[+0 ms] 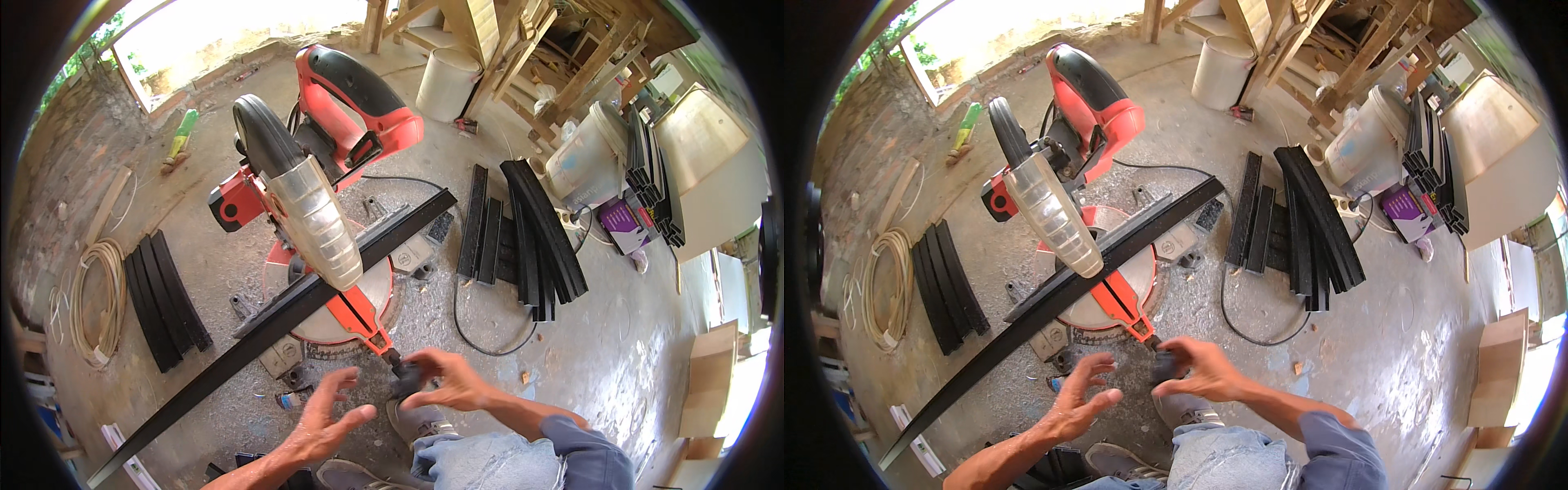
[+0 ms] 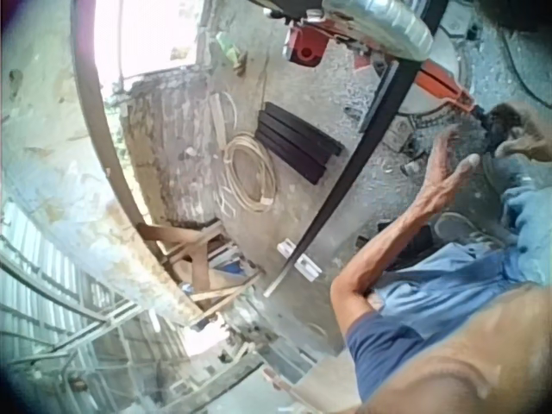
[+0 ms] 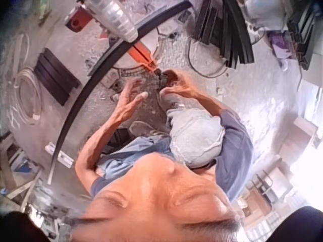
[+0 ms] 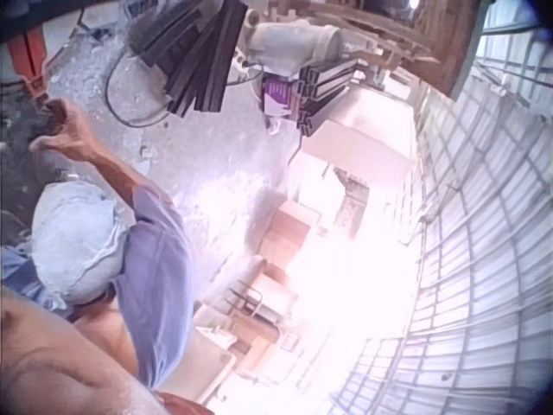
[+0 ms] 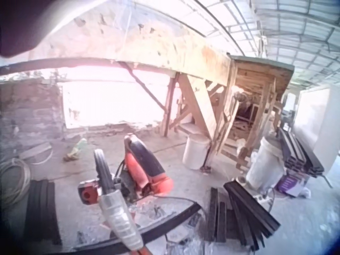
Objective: The person measures a black metal section with a yellow tape measure, marks it, and cuts it using a miter saw.
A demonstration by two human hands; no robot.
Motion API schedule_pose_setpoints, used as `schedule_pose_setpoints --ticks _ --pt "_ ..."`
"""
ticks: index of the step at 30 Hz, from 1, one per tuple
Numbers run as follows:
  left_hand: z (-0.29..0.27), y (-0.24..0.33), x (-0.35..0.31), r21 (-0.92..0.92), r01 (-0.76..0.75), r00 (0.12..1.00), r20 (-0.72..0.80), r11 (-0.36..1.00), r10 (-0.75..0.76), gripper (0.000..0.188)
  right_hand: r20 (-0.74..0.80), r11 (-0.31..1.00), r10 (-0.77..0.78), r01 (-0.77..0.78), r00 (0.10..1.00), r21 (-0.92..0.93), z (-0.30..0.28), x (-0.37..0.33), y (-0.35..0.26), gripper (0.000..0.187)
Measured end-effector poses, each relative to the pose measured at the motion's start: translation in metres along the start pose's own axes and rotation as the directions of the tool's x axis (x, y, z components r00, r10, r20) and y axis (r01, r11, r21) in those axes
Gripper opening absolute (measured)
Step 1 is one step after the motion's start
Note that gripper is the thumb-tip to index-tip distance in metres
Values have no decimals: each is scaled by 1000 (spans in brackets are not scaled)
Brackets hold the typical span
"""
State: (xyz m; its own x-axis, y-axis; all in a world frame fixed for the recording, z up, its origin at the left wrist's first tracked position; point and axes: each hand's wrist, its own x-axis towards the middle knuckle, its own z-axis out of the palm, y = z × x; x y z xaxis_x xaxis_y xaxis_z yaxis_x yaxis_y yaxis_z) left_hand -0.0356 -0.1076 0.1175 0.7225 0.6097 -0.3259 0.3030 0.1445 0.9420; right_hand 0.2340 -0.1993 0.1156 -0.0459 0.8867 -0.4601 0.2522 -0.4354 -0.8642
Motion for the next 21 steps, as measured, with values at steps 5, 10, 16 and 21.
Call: schedule_pose_setpoints --ticks 5,10,16,21 --pt "4 22 5 10 33 996 -79 999 -32 64 71 934 -313 294 947 203 73 49 -21 71" --pt "-17 5 3 343 20 980 -194 939 50 49 80 910 -290 249 954 330 81 70 -9 64" --pt "-70 -52 -15 608 122 899 -402 785 172 19 -42 758 -154 145 987 635 -24 117 20 18" --pt "-102 -76 -34 750 244 822 -497 615 280 16 -619 785 64 344 783 515 -146 181 59 21"
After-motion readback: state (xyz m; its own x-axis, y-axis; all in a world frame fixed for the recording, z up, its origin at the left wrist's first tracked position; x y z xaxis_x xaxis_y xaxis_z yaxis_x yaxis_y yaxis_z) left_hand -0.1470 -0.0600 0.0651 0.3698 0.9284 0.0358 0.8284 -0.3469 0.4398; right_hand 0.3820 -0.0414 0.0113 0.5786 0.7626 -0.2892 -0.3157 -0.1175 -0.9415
